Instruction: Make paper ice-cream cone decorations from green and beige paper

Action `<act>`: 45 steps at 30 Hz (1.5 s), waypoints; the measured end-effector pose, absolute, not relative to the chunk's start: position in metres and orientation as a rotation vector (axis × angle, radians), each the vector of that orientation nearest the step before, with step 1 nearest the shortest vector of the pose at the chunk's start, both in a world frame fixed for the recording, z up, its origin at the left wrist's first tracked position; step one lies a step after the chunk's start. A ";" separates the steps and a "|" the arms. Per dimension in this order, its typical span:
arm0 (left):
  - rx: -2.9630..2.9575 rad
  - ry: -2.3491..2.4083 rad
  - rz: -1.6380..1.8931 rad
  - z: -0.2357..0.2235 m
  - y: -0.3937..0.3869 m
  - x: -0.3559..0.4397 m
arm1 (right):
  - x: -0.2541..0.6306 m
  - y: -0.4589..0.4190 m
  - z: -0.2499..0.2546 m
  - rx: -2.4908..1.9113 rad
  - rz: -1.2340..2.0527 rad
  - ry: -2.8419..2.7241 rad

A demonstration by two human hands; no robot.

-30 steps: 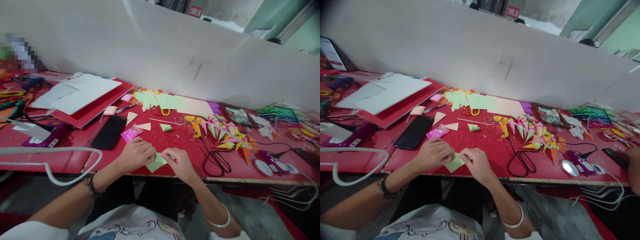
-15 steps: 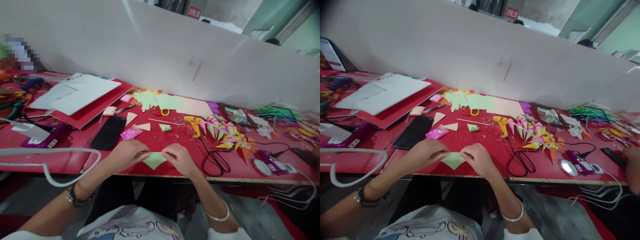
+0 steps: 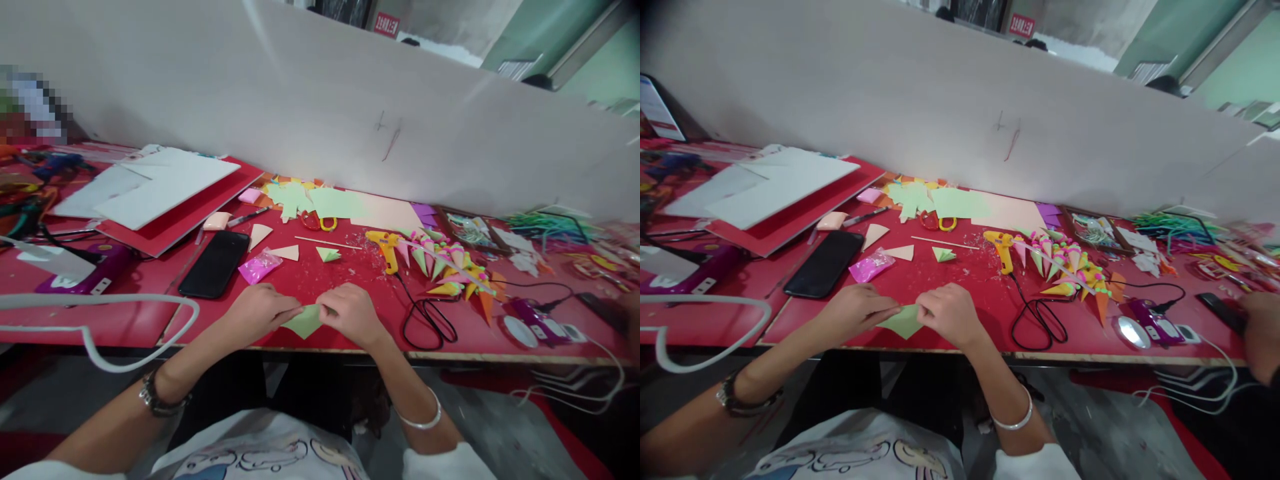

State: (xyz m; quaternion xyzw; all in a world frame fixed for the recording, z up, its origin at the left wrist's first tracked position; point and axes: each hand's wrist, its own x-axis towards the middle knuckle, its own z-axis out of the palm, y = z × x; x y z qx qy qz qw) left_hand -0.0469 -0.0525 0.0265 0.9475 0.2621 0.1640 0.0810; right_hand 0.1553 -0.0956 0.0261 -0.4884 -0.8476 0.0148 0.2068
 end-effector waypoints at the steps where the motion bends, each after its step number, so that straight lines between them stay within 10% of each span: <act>1: 2.787 0.805 0.509 0.026 -0.051 -0.050 | 0.162 -0.096 0.025 -1.410 0.078 -2.328; 15: 1.578 0.928 0.674 0.015 -0.053 -0.040 | 0.148 -0.097 -0.004 -1.156 1.232 -1.308; 35: 1.182 0.894 0.710 0.002 -0.066 -0.021 | 0.134 -0.096 -0.008 -1.016 1.317 -1.048; 45: 1.989 0.944 0.792 0.008 -0.071 -0.020 | 0.129 -0.098 0.005 -1.325 0.940 -1.243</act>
